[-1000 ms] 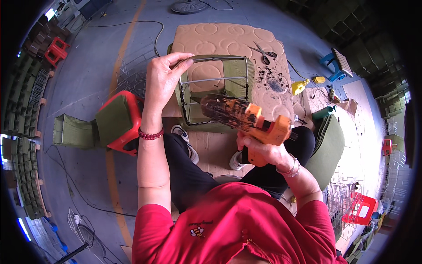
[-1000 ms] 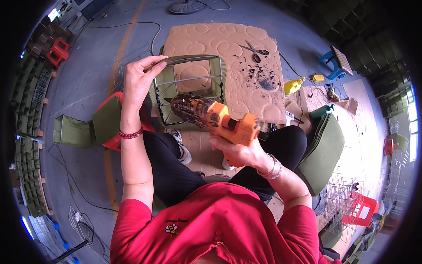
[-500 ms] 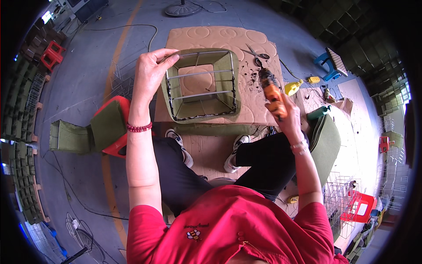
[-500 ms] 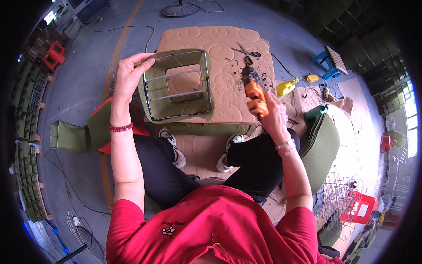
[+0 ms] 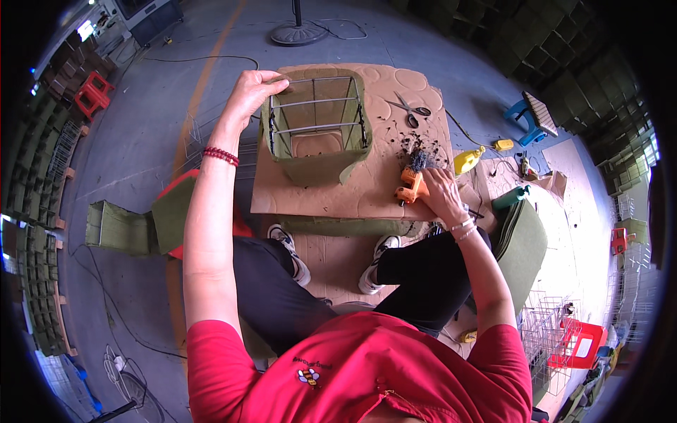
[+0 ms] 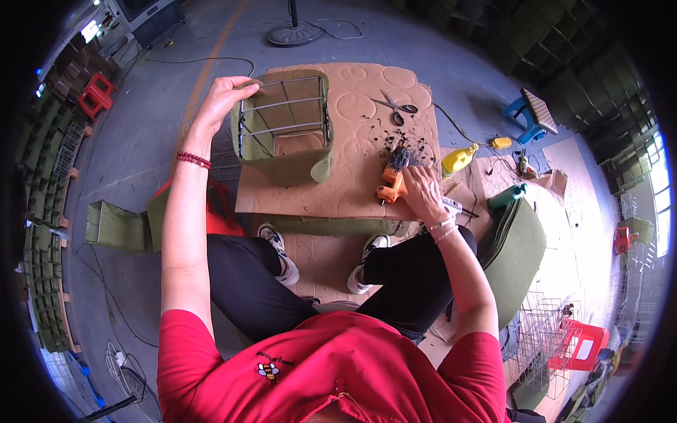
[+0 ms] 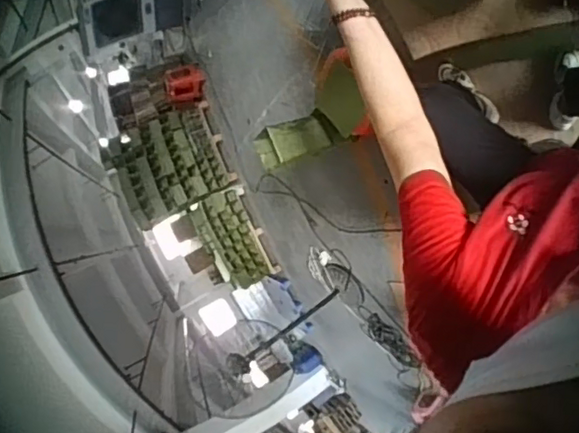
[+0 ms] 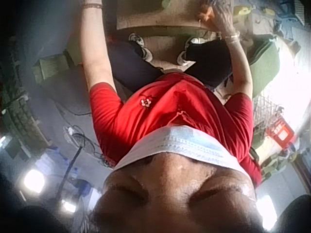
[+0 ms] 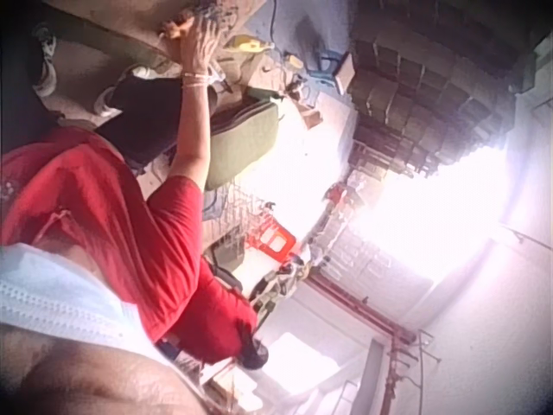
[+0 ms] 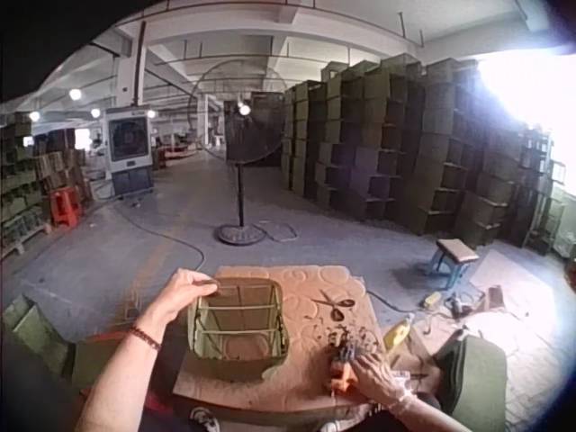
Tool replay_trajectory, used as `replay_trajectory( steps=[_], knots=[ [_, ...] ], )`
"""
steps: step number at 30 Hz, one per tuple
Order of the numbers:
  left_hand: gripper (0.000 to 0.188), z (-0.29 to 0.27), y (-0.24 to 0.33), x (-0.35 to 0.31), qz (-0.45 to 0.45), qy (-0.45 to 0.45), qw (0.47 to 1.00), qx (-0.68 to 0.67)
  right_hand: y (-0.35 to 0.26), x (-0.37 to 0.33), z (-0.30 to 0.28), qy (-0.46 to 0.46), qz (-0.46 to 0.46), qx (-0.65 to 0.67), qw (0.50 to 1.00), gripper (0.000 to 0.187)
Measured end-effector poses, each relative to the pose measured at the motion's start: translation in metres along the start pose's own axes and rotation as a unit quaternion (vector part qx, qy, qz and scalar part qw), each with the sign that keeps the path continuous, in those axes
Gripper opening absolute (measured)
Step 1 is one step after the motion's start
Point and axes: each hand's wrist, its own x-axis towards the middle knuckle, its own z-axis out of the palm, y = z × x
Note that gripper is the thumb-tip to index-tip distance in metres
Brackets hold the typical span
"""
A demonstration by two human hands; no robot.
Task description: The recorder is using a hot glue gun to attach green fabric coverings to wire frame bins.
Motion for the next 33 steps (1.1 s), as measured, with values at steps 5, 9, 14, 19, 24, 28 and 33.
replay_trajectory(
  steps=[5,9,14,19,24,28,33],
  knots=[
    [0.031,-0.003,0.004,0.016,-0.006,-0.029,1.0,0.005,-0.069,0.045,-0.05,0.086,-0.029,0.148,0.985,0.019],
    [0.037,-0.003,0.0,0.018,-0.017,-0.02,1.0,0.011,-0.097,0.091,-0.05,0.166,-0.071,0.189,0.965,0.035],
    [0.039,0.008,0.022,-0.021,0.209,0.218,0.94,0.159,-0.105,0.111,-0.05,0.222,-0.055,0.223,0.948,0.027],
    [0.036,0.082,0.078,-0.123,0.398,0.165,0.848,0.308,-0.102,0.115,-0.057,0.232,-0.03,0.239,0.943,0.019],
    [0.054,0.12,0.065,-0.132,0.315,0.145,0.875,0.337,-0.105,0.119,-0.058,0.199,0.001,0.298,0.934,0.018],
    [0.053,0.125,0.058,-0.125,0.323,0.18,0.873,0.317,-0.102,0.117,-0.057,0.222,-0.024,0.296,0.928,0.02],
    [0.048,0.118,0.053,-0.125,0.354,0.182,0.875,0.278,-0.099,0.12,-0.062,0.25,-0.072,0.267,0.928,0.02]
  ],
)
